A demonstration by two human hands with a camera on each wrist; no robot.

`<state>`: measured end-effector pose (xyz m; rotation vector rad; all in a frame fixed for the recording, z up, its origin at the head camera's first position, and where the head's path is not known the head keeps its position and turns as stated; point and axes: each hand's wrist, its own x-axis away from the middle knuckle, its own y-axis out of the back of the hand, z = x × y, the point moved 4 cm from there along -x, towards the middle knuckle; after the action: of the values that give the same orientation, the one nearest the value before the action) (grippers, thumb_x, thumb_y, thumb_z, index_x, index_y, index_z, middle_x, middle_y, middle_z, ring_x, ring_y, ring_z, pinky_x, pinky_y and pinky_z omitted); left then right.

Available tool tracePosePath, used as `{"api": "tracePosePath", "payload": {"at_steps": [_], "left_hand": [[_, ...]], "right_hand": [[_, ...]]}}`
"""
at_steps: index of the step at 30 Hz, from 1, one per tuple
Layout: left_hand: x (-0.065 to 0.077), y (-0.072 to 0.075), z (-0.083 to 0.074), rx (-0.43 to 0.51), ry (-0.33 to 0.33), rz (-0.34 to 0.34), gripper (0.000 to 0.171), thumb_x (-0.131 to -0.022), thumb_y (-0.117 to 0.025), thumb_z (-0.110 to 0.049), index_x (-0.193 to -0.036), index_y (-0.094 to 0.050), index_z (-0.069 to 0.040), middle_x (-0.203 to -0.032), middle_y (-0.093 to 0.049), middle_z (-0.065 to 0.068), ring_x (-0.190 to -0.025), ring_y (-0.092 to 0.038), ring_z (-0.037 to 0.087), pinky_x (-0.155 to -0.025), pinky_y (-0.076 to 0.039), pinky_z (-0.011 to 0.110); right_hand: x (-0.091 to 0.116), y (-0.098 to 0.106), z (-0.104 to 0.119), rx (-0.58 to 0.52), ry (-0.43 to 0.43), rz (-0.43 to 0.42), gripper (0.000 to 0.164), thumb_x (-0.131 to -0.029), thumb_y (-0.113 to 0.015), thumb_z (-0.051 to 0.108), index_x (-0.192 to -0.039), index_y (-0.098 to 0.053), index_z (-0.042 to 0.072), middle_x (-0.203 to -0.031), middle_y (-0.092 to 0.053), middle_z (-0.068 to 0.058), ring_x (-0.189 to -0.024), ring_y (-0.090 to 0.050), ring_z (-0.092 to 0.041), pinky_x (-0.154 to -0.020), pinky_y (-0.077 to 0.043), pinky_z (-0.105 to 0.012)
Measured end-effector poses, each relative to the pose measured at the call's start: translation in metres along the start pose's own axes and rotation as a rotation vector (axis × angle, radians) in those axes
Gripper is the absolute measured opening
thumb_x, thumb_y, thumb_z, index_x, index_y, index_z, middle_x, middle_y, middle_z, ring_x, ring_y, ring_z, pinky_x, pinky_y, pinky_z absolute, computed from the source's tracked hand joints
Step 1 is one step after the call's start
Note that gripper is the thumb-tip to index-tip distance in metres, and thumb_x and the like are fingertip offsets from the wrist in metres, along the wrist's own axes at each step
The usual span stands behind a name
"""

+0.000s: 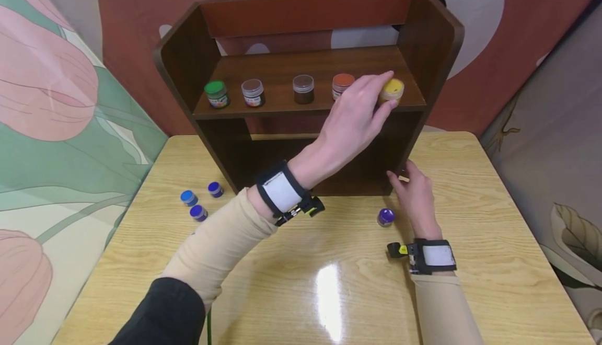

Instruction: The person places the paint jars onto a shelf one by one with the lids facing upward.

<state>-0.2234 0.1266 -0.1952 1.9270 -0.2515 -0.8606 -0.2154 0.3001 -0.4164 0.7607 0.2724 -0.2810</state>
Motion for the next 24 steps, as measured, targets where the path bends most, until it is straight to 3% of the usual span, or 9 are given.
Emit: {"api": "tracePosePath", "payload": {"at_steps": [24], "left_hand": [[-0.0082,-0.0056,-0.0017,-0.092,0.016,-0.008,0.05,-0.105,-0.049,-0.029,-0.149,-0.044,-0.006,-0.141,-0.06,0.006,-0.125,-0.061,0.012,-0.103,-0.048,0.012]], "right_hand": [[-0.0001,0.0001,0.0017,0.002,-0.007,-0.002,0.036,-0.1,-0.061,0.024,-0.124,-0.059,-0.002,-0.116,-0.069,-0.028,-0.109,-0.067,-0.046,-0.084,-0.056,-0.05]]}}
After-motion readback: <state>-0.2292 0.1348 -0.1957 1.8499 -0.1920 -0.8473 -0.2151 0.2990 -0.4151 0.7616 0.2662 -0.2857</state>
